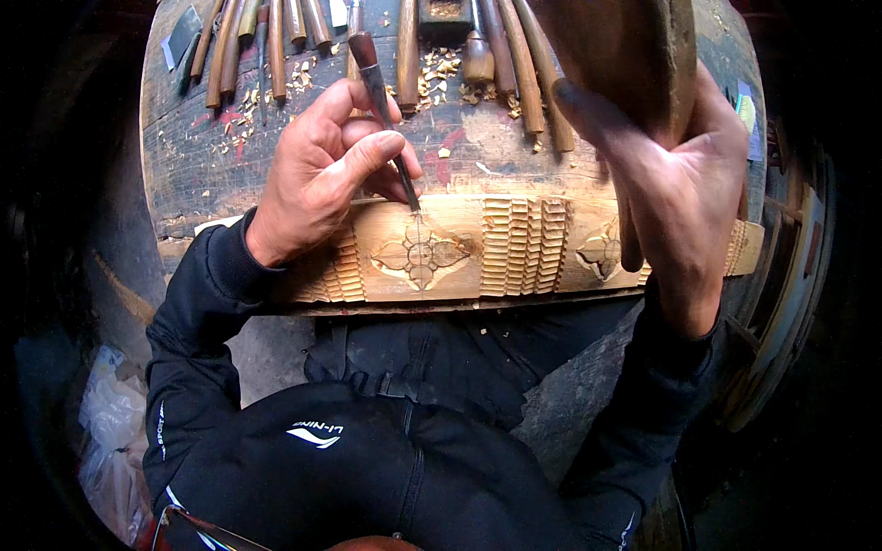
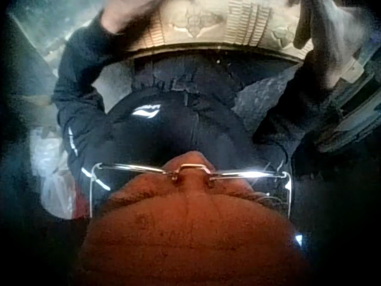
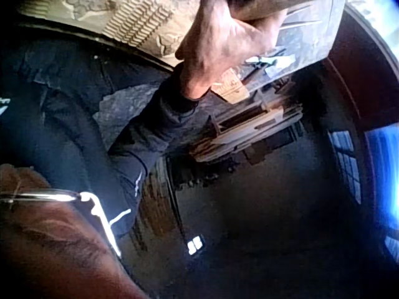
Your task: The person carves a floral design into a wooden plank using a chisel and a wooden mallet.
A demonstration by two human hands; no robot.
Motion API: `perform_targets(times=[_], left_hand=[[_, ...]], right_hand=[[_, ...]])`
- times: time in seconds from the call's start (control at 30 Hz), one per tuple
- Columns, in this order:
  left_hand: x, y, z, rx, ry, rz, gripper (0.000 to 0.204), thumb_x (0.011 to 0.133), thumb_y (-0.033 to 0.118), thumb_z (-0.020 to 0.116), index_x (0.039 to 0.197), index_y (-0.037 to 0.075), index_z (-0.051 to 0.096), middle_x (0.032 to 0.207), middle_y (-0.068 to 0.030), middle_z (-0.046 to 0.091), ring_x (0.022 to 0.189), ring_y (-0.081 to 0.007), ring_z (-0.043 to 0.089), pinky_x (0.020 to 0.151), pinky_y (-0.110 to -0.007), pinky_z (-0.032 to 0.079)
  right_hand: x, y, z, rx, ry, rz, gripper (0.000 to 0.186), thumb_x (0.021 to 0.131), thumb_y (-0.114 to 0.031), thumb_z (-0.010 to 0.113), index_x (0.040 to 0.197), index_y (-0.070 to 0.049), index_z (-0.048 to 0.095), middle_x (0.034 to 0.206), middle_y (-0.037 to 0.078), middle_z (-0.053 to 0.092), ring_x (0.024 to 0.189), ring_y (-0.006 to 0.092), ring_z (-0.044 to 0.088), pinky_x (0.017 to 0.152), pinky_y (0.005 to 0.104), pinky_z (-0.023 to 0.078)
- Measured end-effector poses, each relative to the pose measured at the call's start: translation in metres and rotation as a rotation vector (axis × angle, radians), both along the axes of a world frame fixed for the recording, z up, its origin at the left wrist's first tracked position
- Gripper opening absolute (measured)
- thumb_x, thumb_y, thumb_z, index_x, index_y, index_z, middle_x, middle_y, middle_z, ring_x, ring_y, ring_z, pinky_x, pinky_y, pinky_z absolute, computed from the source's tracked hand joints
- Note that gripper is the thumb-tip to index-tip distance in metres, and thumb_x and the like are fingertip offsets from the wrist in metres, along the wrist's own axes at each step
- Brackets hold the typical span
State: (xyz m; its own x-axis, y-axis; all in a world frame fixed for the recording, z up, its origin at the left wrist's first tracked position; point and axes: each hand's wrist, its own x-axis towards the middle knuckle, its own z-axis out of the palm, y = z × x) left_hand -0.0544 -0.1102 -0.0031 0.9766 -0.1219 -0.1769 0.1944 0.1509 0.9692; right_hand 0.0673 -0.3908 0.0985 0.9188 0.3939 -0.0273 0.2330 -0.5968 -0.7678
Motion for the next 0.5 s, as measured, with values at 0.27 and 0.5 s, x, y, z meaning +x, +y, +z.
perform_targets(times=[0.27, 0.5], left_hand=[[0.001, -0.002, -0.002, 0.001, 0.025, -0.001, 0.026, 0.116, 0.015, 0.063, 0.136, 0.002, 0.051, 0.103, -0.0141, 0.079, 0.088, -0.0170, 0.080, 0.077, -0.029, 0.068], [0.004, -0.004, 0.002, 0.029, 0.006, -0.020, 0.027, 0.117, 0.016, 0.064, 0.136, 0.001, 0.052, 0.102, -0.0126, 0.078, 0.089, -0.0163, 0.079, 0.077, -0.029, 0.068]], right_hand=[[0.012, -0.004, -0.026, 0.090, -0.028, 0.060, 0.048, 0.095, -0.034, 0.091, 0.127, -0.002, 0.077, 0.090, 0.007, 0.079, 0.073, 0.0116, 0.073, 0.064, 0.0262, 0.058], [0.019, -0.002, -0.033, 0.025, -0.008, 0.055, 0.048, 0.093, -0.037, 0.091, 0.121, -0.001, 0.076, 0.090, 0.008, 0.077, 0.078, 0.0153, 0.074, 0.072, 0.0299, 0.060]])
